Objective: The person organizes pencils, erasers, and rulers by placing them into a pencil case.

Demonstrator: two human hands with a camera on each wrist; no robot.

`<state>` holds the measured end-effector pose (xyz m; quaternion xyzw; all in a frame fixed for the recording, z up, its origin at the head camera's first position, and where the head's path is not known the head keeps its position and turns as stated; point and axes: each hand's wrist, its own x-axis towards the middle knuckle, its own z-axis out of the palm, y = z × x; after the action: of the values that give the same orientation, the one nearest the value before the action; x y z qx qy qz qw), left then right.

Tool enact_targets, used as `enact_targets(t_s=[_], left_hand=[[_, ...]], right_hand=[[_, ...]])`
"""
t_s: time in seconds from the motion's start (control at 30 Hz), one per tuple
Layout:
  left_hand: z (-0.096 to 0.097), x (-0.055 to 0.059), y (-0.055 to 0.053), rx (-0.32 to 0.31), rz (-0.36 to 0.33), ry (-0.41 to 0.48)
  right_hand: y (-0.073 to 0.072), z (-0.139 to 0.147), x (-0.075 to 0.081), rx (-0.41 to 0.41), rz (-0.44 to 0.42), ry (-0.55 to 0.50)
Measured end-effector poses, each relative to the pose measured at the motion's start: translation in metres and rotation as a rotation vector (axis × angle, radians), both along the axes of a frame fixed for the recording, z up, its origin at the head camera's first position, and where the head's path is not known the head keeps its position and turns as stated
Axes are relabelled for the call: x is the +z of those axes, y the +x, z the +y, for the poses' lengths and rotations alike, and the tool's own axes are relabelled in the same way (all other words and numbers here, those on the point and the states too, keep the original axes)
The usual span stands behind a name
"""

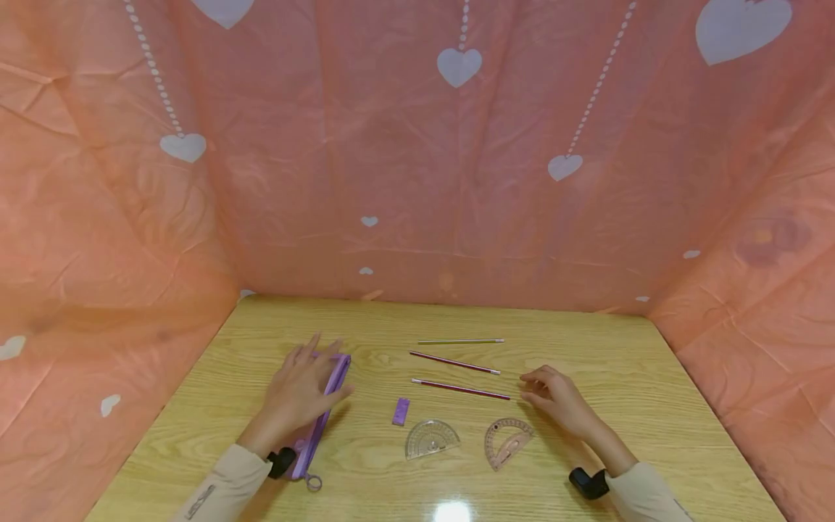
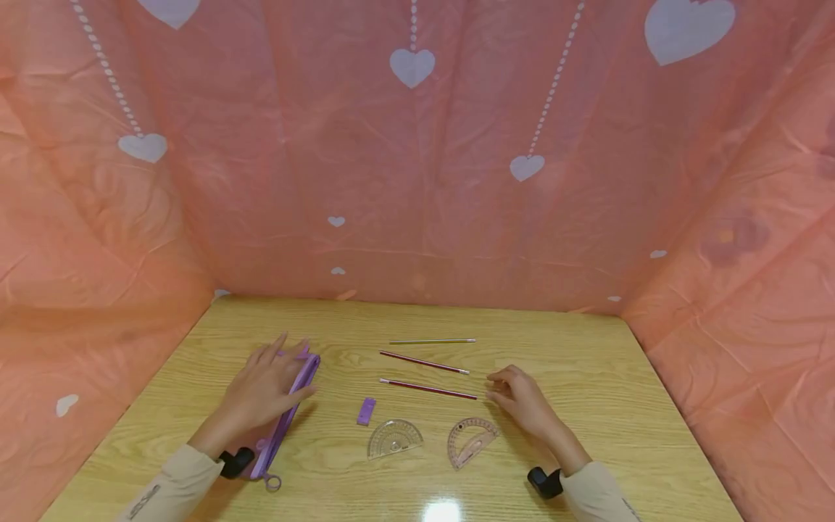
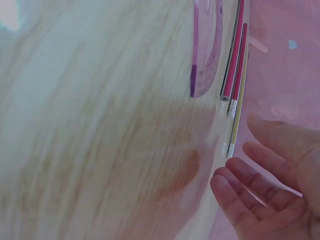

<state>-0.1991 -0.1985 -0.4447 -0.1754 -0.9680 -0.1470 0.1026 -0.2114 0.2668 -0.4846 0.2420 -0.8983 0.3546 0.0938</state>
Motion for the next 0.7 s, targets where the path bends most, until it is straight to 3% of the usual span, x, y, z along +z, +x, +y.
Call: enact_targets(t_s=[0.27, 0.53, 0.7], left_hand=[[-0.005, -0.005, 0.003, 0.006, 0.045, 0.014], [-0.008, -0.013, 0.004, -0.063, 0.179, 0.074], [-0.007, -0.015, 0.006, -0.03, 0.161, 0.102]], right_hand=[[-0.001, -0.003, -0.004, 0.046, -0.041, -0.033], [-0.005, -0.01, -0.007, 0.061, -0.052, -0.031], [-0.007, -0.014, -0.006, 0.069, -0.069, -0.025]])
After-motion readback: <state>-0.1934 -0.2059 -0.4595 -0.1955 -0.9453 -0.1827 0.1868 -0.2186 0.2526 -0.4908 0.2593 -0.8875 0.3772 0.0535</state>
